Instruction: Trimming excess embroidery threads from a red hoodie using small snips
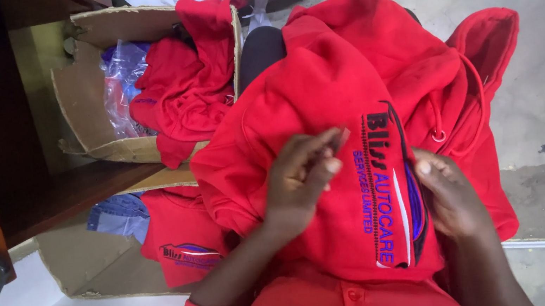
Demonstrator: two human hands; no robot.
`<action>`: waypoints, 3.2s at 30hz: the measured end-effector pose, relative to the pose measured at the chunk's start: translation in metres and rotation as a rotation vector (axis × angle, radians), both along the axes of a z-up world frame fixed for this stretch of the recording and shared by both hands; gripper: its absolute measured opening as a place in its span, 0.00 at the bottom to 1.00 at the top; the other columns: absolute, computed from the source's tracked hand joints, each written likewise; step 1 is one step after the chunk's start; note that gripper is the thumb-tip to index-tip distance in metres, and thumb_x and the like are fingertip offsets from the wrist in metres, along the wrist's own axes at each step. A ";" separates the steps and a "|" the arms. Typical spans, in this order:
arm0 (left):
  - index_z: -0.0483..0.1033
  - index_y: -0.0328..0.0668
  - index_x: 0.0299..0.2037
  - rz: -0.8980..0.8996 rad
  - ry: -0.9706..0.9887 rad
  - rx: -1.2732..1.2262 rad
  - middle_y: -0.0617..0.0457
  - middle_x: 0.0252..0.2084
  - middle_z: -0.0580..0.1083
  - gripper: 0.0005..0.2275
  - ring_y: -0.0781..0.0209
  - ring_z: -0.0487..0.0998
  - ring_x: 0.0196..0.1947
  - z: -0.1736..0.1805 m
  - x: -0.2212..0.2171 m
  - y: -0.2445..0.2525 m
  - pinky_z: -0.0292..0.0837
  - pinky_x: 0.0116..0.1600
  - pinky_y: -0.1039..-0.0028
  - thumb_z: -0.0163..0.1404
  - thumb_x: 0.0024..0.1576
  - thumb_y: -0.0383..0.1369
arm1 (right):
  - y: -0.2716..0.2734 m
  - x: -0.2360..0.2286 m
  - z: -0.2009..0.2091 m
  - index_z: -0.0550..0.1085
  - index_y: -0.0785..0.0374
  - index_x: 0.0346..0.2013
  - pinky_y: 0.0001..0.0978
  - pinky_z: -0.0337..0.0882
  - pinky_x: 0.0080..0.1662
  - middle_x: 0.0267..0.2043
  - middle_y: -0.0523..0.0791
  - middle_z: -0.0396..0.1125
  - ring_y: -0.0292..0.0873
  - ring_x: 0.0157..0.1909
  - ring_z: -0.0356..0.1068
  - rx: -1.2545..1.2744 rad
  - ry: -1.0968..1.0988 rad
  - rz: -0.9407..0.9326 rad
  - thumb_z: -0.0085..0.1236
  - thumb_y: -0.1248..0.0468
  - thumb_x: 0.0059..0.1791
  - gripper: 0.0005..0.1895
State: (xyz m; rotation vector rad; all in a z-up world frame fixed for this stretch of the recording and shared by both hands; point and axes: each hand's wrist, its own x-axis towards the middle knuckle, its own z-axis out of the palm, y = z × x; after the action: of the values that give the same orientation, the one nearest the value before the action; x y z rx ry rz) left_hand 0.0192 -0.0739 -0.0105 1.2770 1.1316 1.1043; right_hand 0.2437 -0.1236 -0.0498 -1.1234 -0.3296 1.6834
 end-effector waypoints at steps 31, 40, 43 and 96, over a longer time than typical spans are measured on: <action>0.75 0.49 0.63 -0.275 0.731 0.586 0.46 0.39 0.71 0.17 0.51 0.77 0.31 -0.009 -0.019 -0.038 0.75 0.34 0.64 0.50 0.65 0.40 | 0.016 0.010 -0.021 0.68 0.66 0.64 0.70 0.74 0.47 0.51 0.63 0.71 0.67 0.52 0.73 -0.168 0.068 0.030 0.44 0.64 0.55 0.23; 0.77 0.45 0.61 -0.187 0.733 0.662 0.47 0.36 0.70 0.16 0.56 0.74 0.28 -0.019 -0.011 -0.033 0.74 0.31 0.70 0.51 0.65 0.39 | 0.021 0.008 -0.022 0.68 0.65 0.65 0.71 0.75 0.45 0.51 0.62 0.71 0.68 0.52 0.74 -0.170 0.143 0.052 0.46 0.63 0.54 0.24; 0.76 0.45 0.62 -0.192 0.718 0.653 0.48 0.36 0.70 0.16 0.56 0.75 0.29 -0.021 -0.012 -0.032 0.75 0.32 0.69 0.51 0.65 0.39 | 0.022 0.006 -0.018 0.69 0.65 0.64 0.71 0.75 0.45 0.50 0.62 0.71 0.68 0.52 0.74 -0.180 0.162 0.045 0.47 0.62 0.54 0.23; 0.54 0.32 0.73 -0.548 0.350 0.374 0.35 0.77 0.55 0.22 0.38 0.51 0.79 -0.009 -0.006 -0.033 0.41 0.83 0.51 0.38 0.69 0.21 | 0.021 -0.006 0.013 0.76 0.64 0.53 0.31 0.72 0.52 0.49 0.46 0.74 0.39 0.49 0.72 -0.078 -0.401 0.103 0.38 0.45 0.58 0.28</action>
State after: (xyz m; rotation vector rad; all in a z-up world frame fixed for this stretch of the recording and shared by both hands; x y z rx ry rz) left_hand 0.0128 -0.1072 -0.0198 1.9886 0.7548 0.7063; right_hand 0.2373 -0.1030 -0.0364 -1.5269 -0.5862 1.5622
